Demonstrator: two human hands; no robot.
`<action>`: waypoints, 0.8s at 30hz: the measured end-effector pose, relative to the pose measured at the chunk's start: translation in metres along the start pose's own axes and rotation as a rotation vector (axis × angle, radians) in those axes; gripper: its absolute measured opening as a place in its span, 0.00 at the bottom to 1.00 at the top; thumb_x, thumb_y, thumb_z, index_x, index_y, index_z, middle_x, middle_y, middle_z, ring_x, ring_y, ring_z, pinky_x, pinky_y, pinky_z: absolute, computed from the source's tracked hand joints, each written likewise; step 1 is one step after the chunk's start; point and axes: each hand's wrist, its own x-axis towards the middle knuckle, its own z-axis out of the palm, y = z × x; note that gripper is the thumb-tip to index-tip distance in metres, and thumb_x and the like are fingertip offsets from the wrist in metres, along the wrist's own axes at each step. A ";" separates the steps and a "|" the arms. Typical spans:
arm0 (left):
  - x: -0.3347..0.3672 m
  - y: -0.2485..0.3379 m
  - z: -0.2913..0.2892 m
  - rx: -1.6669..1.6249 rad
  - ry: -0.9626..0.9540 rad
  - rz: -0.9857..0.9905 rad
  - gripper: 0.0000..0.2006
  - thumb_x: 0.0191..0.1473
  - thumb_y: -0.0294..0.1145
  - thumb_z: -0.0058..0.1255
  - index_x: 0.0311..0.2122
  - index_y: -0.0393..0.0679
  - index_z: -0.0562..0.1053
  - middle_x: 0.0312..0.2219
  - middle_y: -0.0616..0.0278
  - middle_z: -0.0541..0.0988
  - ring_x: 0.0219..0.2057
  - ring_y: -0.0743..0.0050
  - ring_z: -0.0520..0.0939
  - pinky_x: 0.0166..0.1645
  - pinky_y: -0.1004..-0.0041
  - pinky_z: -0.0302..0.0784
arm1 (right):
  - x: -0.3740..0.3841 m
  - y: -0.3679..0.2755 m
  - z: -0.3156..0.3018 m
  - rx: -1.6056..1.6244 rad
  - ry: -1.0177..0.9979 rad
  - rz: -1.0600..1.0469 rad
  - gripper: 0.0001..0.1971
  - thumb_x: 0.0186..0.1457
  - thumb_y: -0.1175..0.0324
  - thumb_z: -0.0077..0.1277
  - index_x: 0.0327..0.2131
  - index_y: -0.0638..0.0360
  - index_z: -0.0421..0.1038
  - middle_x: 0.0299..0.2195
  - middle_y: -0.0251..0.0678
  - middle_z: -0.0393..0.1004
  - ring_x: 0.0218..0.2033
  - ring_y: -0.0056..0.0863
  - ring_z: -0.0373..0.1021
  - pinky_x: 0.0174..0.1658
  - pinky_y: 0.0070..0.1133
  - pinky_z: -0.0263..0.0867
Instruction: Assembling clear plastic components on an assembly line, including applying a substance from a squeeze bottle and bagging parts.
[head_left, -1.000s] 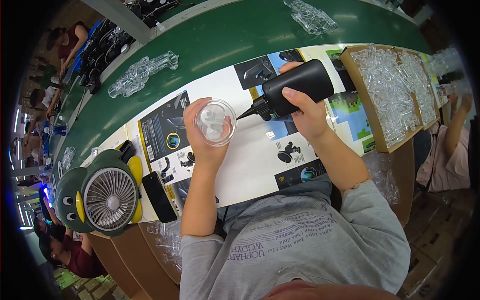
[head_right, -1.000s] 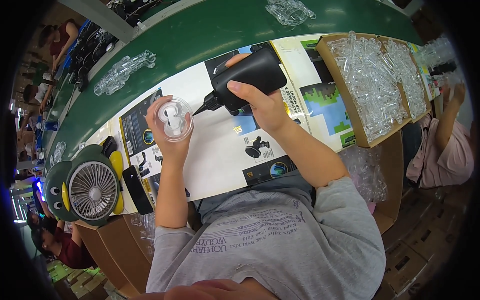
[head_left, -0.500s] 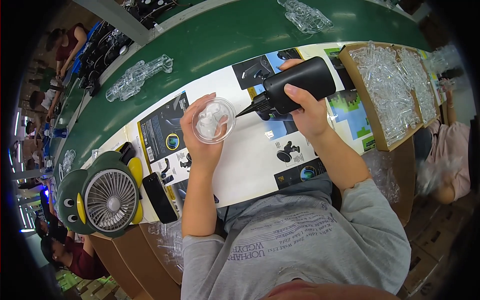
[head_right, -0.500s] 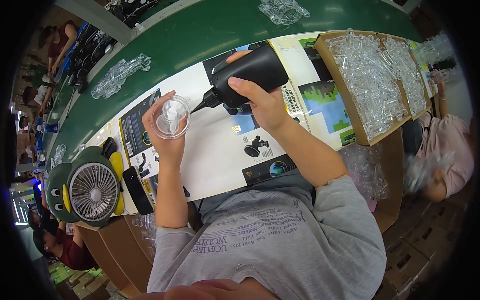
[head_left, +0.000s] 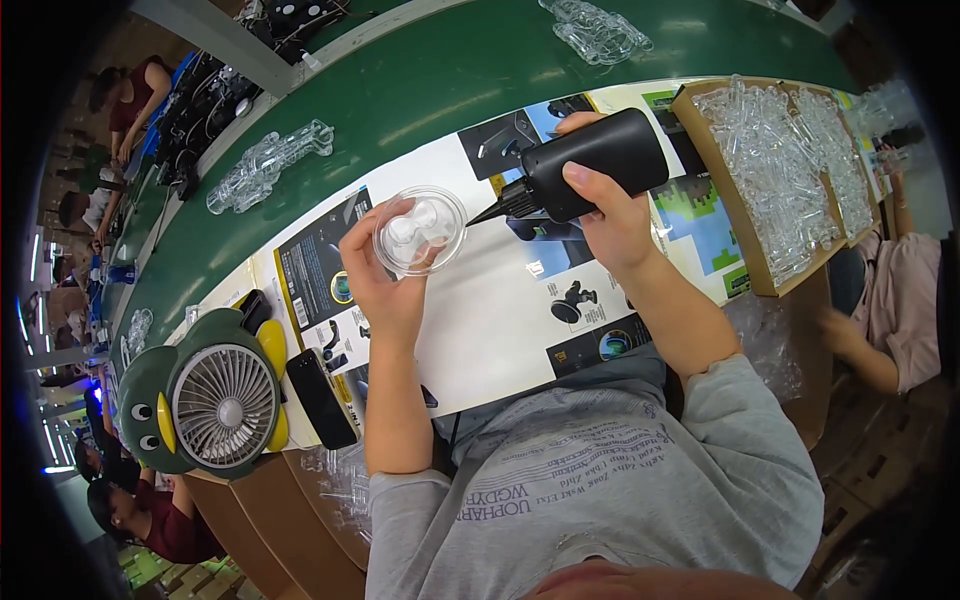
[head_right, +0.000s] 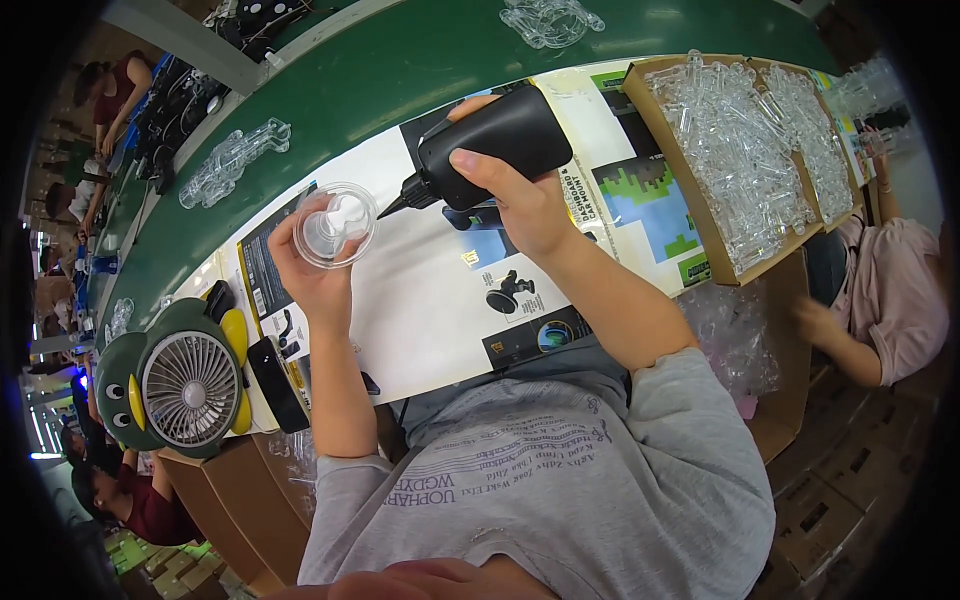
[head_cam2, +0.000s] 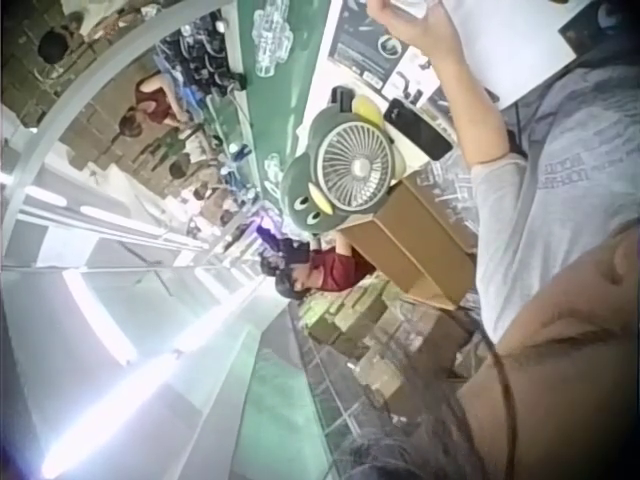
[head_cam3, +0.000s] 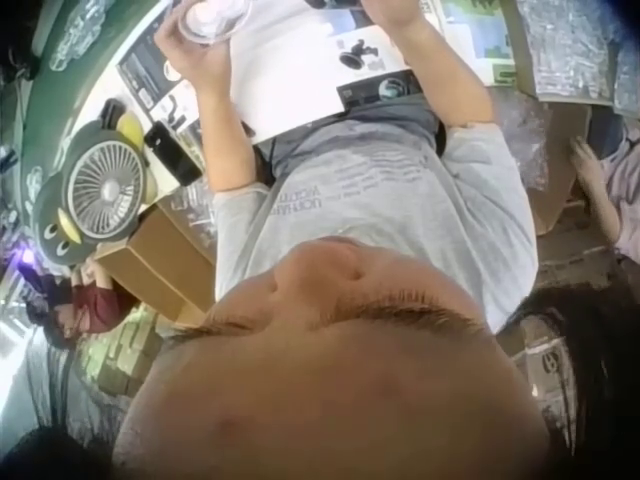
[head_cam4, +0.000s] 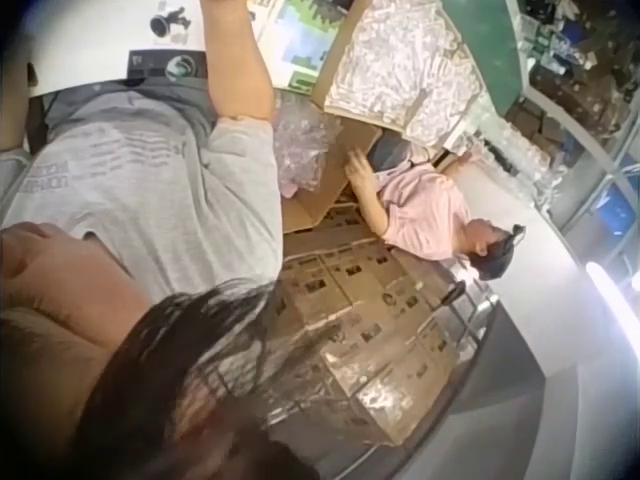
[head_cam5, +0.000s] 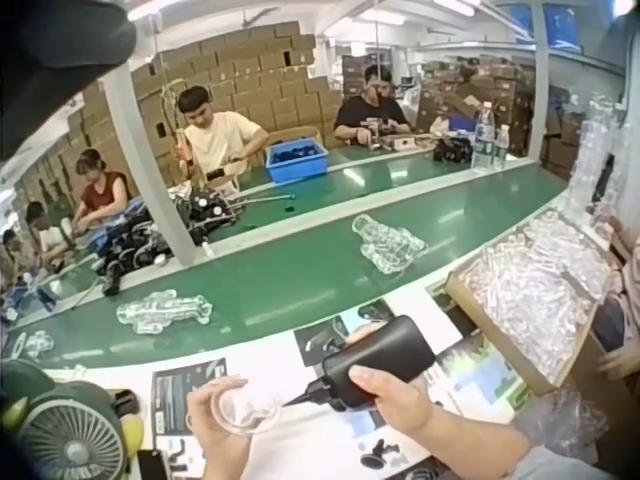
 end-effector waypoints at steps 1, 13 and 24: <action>0.001 0.000 0.001 -0.007 -0.016 0.002 0.28 0.37 0.21 0.61 0.45 0.40 0.61 0.39 0.54 0.72 0.46 0.60 0.71 0.54 0.66 0.63 | 0.000 0.000 -0.001 -0.030 0.000 0.012 0.18 0.43 0.75 0.48 0.42 0.62 0.62 0.36 0.35 0.65 0.35 0.21 0.68 0.38 0.18 0.68; 0.007 0.001 -0.009 0.045 -0.092 0.027 0.23 0.44 0.23 0.54 0.48 0.34 0.65 0.45 0.51 0.67 0.49 0.61 0.68 0.55 0.65 0.61 | 0.001 0.002 -0.003 -0.046 0.028 -0.014 0.19 0.44 0.76 0.48 0.43 0.62 0.62 0.36 0.35 0.67 0.35 0.20 0.68 0.37 0.16 0.68; 0.004 0.001 -0.009 -0.074 -0.091 -0.055 0.20 0.53 0.28 0.47 0.50 0.34 0.63 0.47 0.50 0.69 0.51 0.60 0.68 0.57 0.64 0.58 | 0.001 0.000 -0.002 -0.034 0.014 0.002 0.19 0.43 0.76 0.49 0.43 0.61 0.63 0.37 0.34 0.67 0.34 0.19 0.68 0.37 0.16 0.68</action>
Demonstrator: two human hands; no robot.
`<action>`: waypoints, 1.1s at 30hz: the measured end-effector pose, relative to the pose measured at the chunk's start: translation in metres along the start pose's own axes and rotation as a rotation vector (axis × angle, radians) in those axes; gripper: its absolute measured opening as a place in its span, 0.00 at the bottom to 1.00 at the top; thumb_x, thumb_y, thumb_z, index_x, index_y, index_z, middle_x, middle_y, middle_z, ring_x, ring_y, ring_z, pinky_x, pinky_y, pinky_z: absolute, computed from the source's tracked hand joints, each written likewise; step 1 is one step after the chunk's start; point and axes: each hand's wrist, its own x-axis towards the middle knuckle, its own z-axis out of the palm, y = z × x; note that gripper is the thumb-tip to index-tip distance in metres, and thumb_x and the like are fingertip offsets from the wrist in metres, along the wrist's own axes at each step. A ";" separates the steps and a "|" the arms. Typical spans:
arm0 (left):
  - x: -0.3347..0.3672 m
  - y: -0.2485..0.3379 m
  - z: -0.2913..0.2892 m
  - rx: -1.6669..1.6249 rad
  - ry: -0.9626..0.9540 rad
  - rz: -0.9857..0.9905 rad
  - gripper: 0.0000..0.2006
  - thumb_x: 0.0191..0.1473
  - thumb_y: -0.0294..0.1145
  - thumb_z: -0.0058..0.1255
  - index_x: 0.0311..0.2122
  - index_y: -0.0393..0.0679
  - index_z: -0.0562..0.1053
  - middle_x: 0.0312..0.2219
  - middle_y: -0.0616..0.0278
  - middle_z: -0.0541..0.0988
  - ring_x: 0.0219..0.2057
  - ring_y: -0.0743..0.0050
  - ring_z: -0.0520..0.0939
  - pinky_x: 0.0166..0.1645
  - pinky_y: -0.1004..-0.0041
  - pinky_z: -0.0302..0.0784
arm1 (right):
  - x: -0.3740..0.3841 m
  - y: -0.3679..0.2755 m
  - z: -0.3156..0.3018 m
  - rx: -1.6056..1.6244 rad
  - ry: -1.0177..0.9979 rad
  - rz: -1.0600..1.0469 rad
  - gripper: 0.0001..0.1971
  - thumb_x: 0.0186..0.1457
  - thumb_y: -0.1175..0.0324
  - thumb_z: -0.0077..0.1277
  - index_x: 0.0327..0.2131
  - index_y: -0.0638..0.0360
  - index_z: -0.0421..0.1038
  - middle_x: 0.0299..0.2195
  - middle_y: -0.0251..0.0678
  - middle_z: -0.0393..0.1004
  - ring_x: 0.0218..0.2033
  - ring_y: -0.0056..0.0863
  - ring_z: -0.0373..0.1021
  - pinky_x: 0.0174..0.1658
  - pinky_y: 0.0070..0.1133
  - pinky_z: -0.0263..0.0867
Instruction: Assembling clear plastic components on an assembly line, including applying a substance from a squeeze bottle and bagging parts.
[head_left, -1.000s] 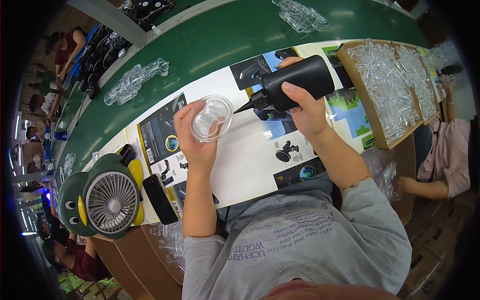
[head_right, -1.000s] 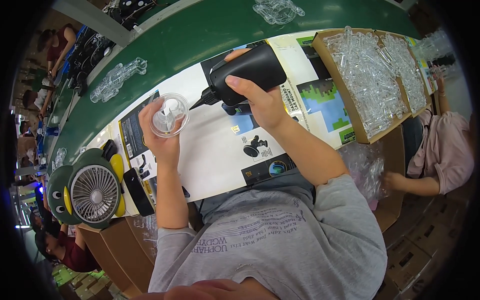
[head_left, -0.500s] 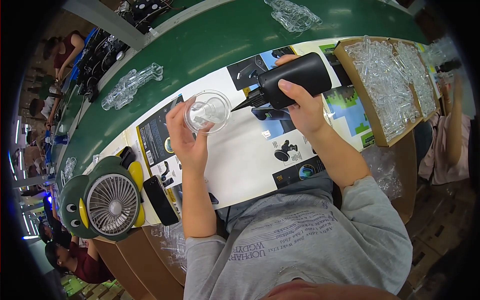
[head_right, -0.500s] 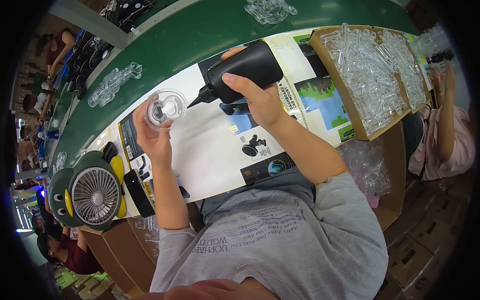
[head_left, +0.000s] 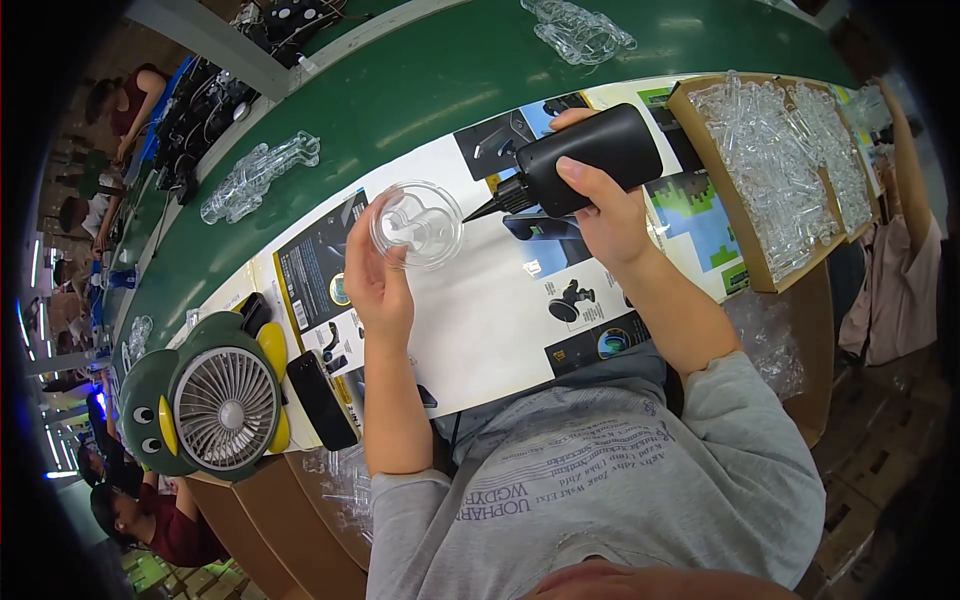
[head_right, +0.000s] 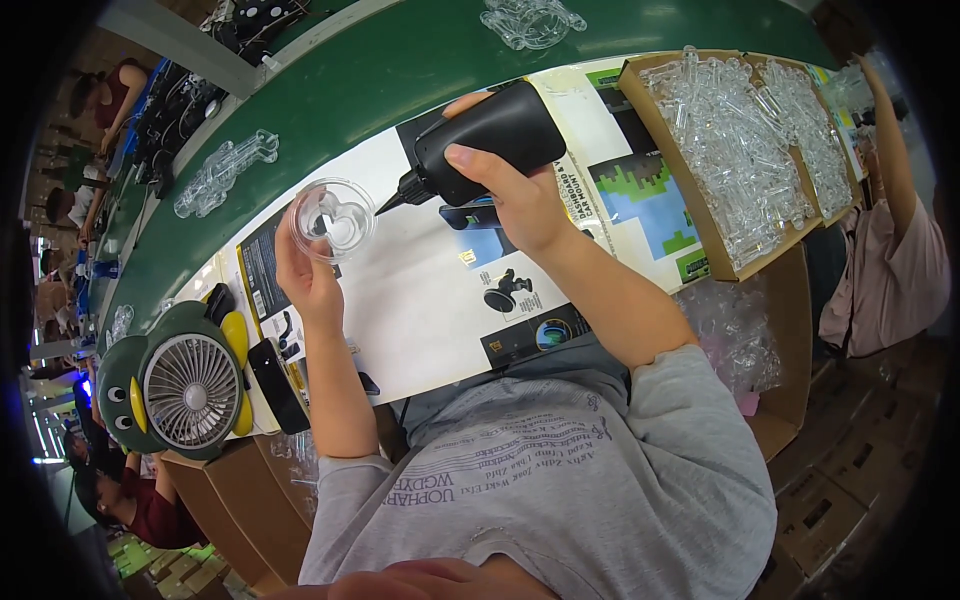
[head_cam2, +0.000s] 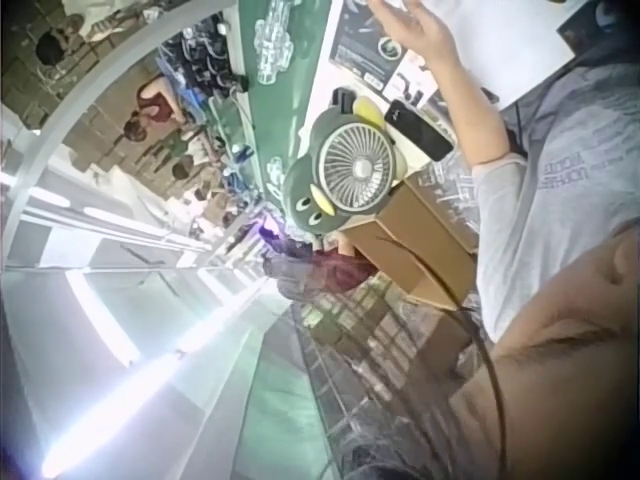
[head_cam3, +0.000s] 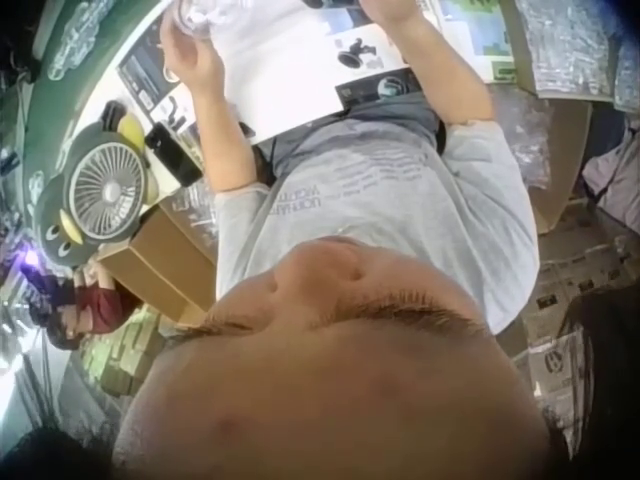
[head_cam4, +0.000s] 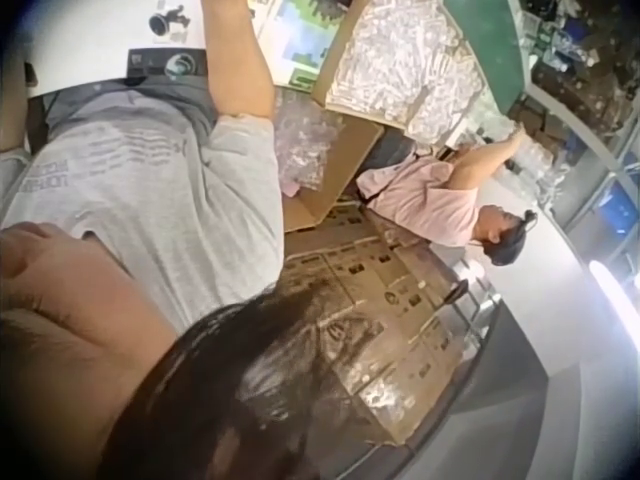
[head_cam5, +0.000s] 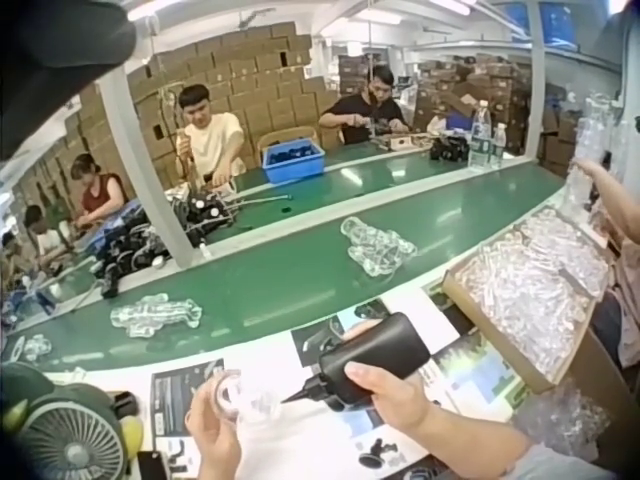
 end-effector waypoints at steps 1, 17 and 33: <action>-0.001 -0.002 0.000 0.011 0.000 0.010 0.19 0.53 0.28 0.46 0.50 0.34 0.62 0.47 0.50 0.69 0.51 0.60 0.69 0.57 0.64 0.58 | 0.000 0.000 0.001 0.011 0.007 0.006 0.19 0.43 0.76 0.49 0.43 0.61 0.63 0.37 0.34 0.67 0.34 0.19 0.68 0.37 0.16 0.68; 0.001 0.005 0.001 0.064 -0.067 0.028 0.18 0.57 0.33 0.40 0.49 0.32 0.64 0.44 0.52 0.71 0.48 0.63 0.70 0.55 0.68 0.59 | 0.001 0.001 -0.002 0.009 0.006 -0.014 0.18 0.44 0.76 0.49 0.43 0.61 0.64 0.35 0.34 0.68 0.34 0.19 0.68 0.36 0.16 0.68; -0.001 0.003 0.001 0.063 -0.077 0.029 0.19 0.56 0.36 0.41 0.48 0.32 0.66 0.43 0.51 0.72 0.48 0.62 0.71 0.54 0.68 0.60 | 0.002 0.001 -0.001 0.027 0.043 -0.033 0.18 0.44 0.75 0.49 0.43 0.61 0.63 0.33 0.34 0.68 0.32 0.19 0.69 0.34 0.16 0.68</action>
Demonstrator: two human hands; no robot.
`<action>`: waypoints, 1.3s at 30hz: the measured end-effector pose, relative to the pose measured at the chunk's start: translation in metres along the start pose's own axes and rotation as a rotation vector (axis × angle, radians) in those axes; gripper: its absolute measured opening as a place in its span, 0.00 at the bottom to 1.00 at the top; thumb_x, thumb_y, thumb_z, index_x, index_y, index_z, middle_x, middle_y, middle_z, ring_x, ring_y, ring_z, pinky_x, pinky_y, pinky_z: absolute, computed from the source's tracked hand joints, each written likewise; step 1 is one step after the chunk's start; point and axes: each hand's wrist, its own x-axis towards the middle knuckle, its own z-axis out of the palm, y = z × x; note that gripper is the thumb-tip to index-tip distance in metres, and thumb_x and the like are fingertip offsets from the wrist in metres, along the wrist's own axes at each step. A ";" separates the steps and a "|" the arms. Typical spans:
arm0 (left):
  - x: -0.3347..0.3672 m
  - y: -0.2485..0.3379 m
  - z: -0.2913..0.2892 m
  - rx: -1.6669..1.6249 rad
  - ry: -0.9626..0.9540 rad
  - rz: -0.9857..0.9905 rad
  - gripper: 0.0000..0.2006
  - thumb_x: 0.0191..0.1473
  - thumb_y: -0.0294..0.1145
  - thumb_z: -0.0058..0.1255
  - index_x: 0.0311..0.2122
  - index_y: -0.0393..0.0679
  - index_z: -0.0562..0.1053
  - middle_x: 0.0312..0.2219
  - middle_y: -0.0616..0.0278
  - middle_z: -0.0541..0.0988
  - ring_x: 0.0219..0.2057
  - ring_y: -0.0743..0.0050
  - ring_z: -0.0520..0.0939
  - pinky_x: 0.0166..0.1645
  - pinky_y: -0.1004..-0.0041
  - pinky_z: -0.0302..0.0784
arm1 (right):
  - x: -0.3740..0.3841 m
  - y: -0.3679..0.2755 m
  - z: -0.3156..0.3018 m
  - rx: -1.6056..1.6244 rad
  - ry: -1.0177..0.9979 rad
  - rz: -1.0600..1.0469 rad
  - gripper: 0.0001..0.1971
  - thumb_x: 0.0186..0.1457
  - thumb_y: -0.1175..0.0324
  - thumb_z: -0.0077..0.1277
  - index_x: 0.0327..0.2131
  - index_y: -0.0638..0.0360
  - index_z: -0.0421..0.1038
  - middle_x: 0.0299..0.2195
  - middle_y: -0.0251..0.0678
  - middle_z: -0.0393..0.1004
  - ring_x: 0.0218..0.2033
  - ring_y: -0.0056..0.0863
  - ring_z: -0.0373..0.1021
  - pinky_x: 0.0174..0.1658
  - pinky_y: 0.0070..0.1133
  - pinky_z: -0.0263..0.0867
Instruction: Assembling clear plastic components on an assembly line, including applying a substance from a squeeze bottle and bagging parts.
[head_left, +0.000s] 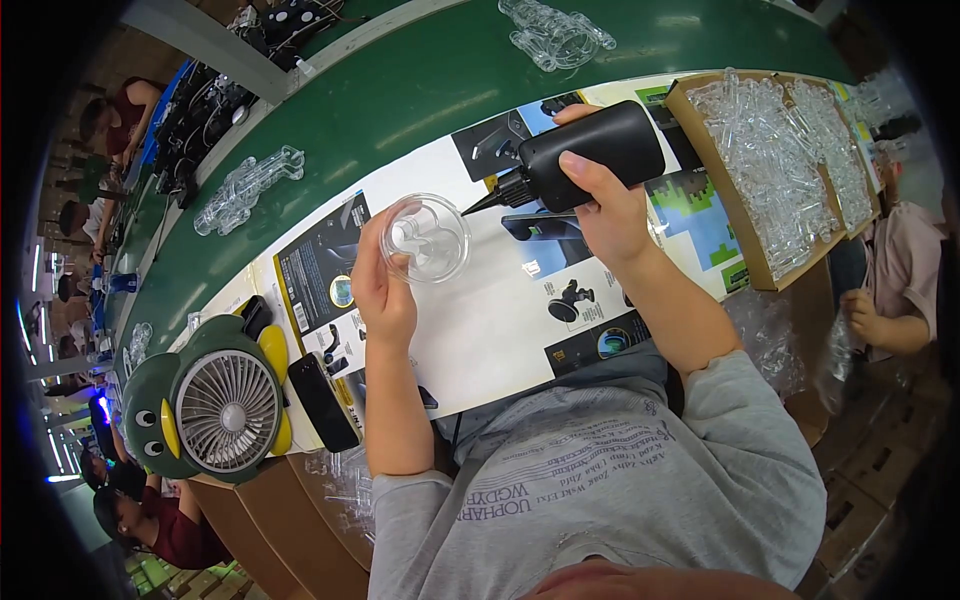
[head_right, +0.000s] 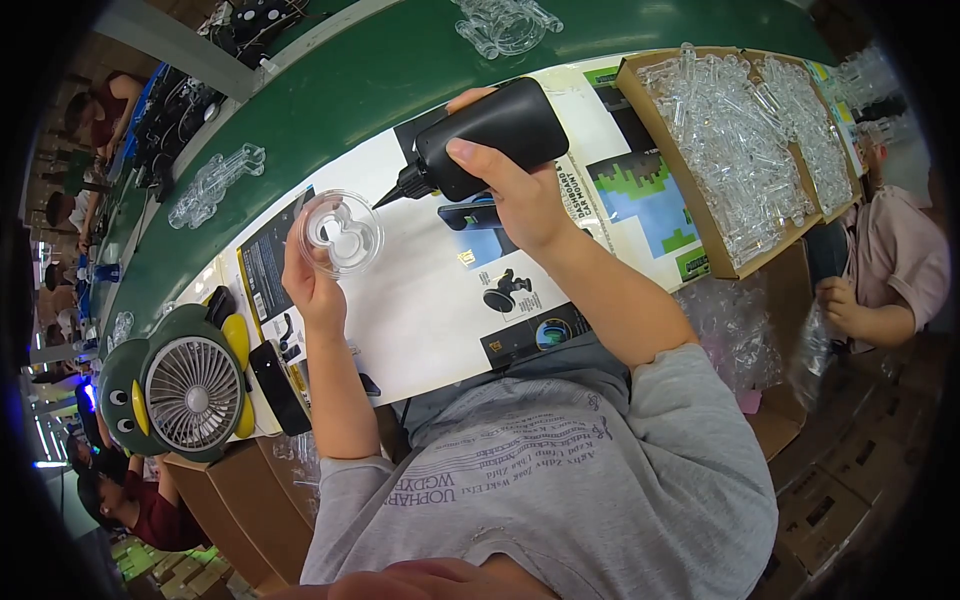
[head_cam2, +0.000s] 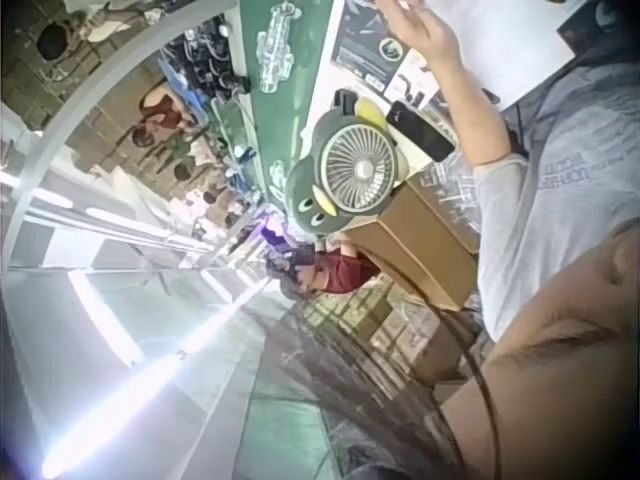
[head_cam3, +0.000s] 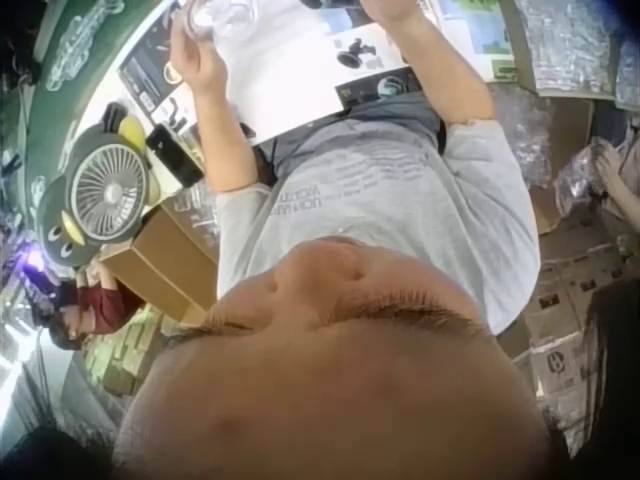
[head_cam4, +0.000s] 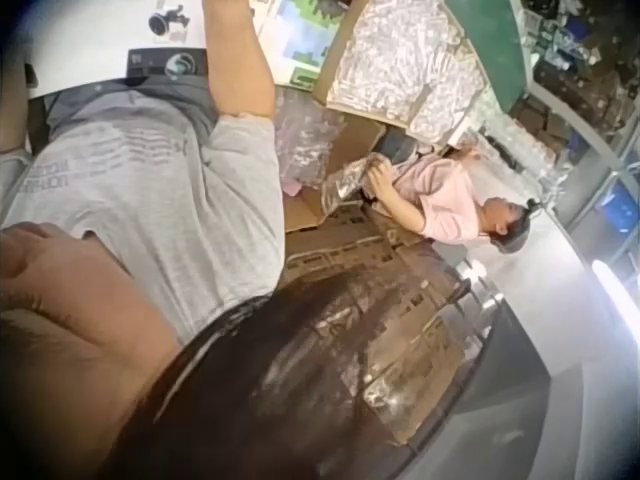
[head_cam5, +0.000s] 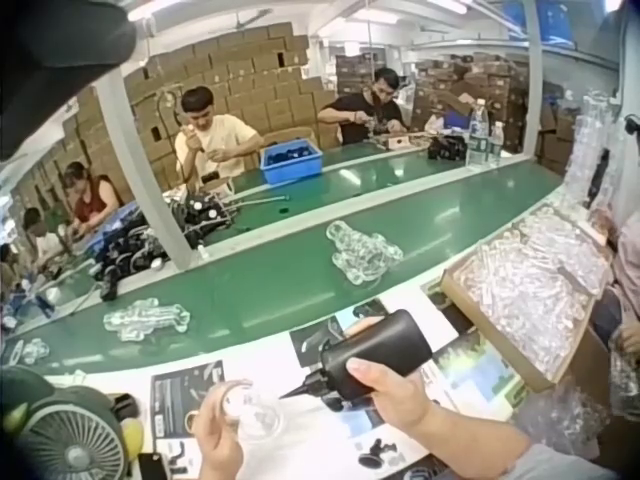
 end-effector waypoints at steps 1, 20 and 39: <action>0.000 0.000 0.000 -0.005 -0.001 -0.009 0.19 0.56 0.36 0.41 0.48 0.32 0.66 0.43 0.51 0.72 0.47 0.62 0.71 0.54 0.68 0.60 | 0.000 0.000 0.000 -0.005 0.005 0.009 0.18 0.44 0.75 0.49 0.43 0.61 0.63 0.33 0.35 0.68 0.32 0.19 0.69 0.34 0.16 0.68; 0.002 -0.010 0.000 -0.542 0.245 -0.186 0.20 0.57 0.33 0.40 0.53 0.35 0.59 0.49 0.52 0.67 0.52 0.61 0.68 0.55 0.69 0.63 | 0.031 0.047 -0.027 -0.442 -0.010 -0.106 0.23 0.50 0.68 0.51 0.51 0.55 0.59 0.36 0.33 0.68 0.34 0.19 0.66 0.36 0.16 0.64; 0.002 0.001 0.008 -0.423 0.288 -0.120 0.18 0.54 0.25 0.46 0.50 0.36 0.62 0.46 0.55 0.70 0.49 0.68 0.70 0.53 0.72 0.63 | 0.016 0.036 -0.007 -1.138 -0.491 -0.411 0.33 0.40 0.64 0.59 0.53 0.54 0.59 0.45 0.37 0.66 0.48 0.35 0.61 0.52 0.27 0.55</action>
